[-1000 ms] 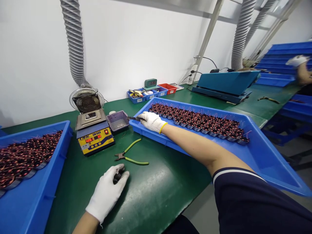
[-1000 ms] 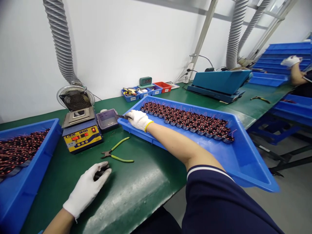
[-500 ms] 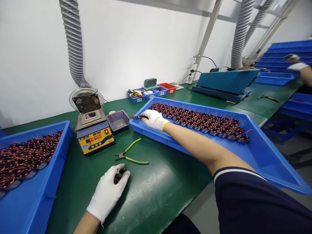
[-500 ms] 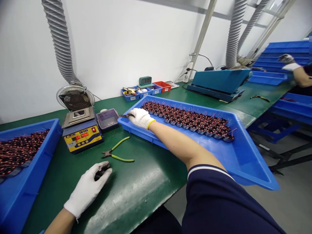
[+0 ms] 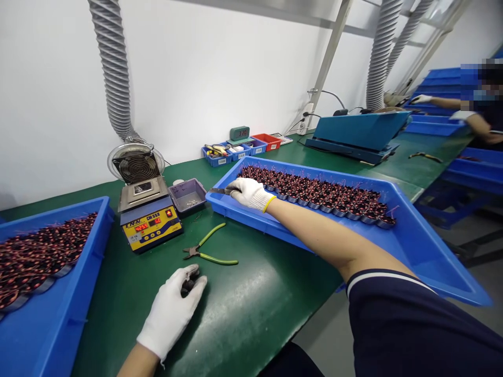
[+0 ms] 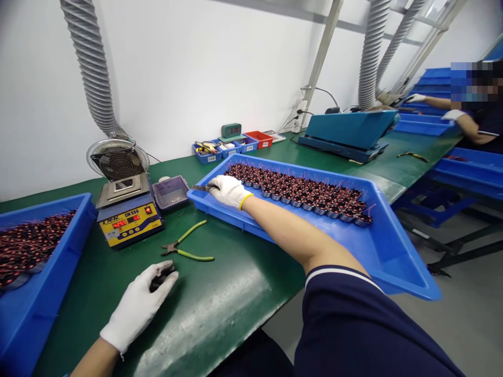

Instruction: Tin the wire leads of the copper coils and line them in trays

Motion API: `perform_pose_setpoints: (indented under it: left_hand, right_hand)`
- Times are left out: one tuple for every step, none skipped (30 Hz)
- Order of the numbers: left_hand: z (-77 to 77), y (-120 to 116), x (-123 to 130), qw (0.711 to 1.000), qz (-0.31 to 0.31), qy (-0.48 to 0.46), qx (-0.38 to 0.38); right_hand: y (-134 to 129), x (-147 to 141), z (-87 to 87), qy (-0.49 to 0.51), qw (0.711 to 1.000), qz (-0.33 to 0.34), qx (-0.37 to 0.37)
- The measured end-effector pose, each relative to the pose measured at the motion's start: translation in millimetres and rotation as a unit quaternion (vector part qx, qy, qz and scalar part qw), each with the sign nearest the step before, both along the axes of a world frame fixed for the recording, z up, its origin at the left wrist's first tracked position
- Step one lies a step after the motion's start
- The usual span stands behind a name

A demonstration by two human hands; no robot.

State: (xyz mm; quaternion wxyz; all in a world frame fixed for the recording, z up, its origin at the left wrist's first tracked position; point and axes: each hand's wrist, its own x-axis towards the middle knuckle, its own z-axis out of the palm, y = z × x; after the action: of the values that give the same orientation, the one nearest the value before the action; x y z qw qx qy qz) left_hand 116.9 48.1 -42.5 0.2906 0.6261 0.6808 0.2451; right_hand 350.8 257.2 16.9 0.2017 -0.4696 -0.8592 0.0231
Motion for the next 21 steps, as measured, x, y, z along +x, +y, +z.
perform_pose_setpoints:
  left_hand:
    - [-0.1,-0.2,0.3,1.0,0.0,-0.001,0.002]
    - [-0.2,-0.4,0.5,1.0,0.0,-0.003,0.003]
    - [-0.3,-0.7,0.7,1.0,0.001,-0.004,0.003]
    - [-0.3,-1.0,0.8,1.0,0.002,-0.006,0.003]
    - [-0.3,-1.2,0.8,1.0,0.003,-0.006,0.002]
    - [-0.3,-1.3,0.7,1.0,0.003,-0.005,0.002]
    - [-0.3,-1.4,0.5,1.0,0.003,-0.005,0.001]
    - [-0.5,-1.4,0.2,1.0,0.002,-0.005,0.0]
    - [-0.7,-1.3,-0.1,1.0,0.001,-0.005,0.001]
    - [-1.1,-1.1,-0.5,1.0,0.001,-0.006,0.002]
    - [-1.5,-1.0,-0.8,1.0,0.001,-0.007,0.003]
    - [-1.9,-0.9,-1.0,1.0,0.0,-0.008,0.005]
    - [-2.2,-0.8,-1.2,1.0,0.0,-0.009,0.007]
    - [-2.4,-0.9,-1.2,1.0,0.0,-0.009,0.008]
    - [-2.3,-1.0,-1.2,1.0,-0.001,-0.01,0.008]
    - [-2.0,-1.2,-1.0,1.0,-0.001,-0.009,0.008]
    - [-1.5,-1.4,-0.7,1.0,-0.002,-0.009,0.008]
    - [-0.8,-1.7,-0.4,1.0,-0.003,-0.008,0.008]
    - [0.0,-1.9,0.0,1.0,-0.004,-0.006,0.008]
    - [0.7,-2.1,0.2,1.0,-0.005,-0.003,0.006]
    - [1.4,-2.2,0.4,1.0,-0.006,-0.001,0.005]
  right_hand:
    - [-0.8,0.5,0.3,0.001,1.0,-0.002,-0.003]
    - [-1.5,0.9,0.4,0.002,1.0,-0.003,-0.006]
    - [-2.0,1.3,0.5,0.004,1.0,-0.004,-0.009]
    - [-2.4,1.6,0.4,0.007,1.0,-0.004,-0.012]
    - [-2.5,1.9,0.2,0.01,1.0,-0.003,-0.014]
    - [-2.6,2.2,-0.1,0.015,1.0,-0.003,-0.017]
    - [-2.5,2.3,-0.4,0.02,1.0,-0.004,-0.02]
    - [-2.4,2.5,-0.8,0.024,0.999,-0.005,-0.022]
    - [-2.2,2.5,-1.1,0.028,0.999,-0.007,-0.025]
    - [-2.1,2.5,-1.4,0.032,0.999,-0.009,-0.027]
    - [-1.9,2.5,-1.7,0.038,0.999,-0.011,-0.029]
    - [-1.7,2.3,-1.9,0.046,0.998,-0.013,-0.033]
    - [-1.4,2.0,-2.1,0.056,0.998,-0.015,-0.036]
    - [-1.0,1.6,-2.4,0.069,0.997,-0.018,-0.038]
    - [-0.5,1.1,-2.8,0.085,0.995,-0.022,-0.04]
    - [0.3,0.5,-3.3,0.107,0.993,-0.027,-0.042]
    - [1.2,-0.1,-4.0,0.13,0.99,-0.032,-0.046]
    - [2.3,-0.7,-4.8,0.155,0.986,-0.037,-0.05]
    - [3.4,-1.4,-5.8,0.177,0.982,-0.042,-0.056]
    - [4.5,-2.1,-6.9,0.195,0.978,-0.046,-0.063]
    - [5.4,-2.7,-8.1,0.207,0.975,-0.05,-0.07]
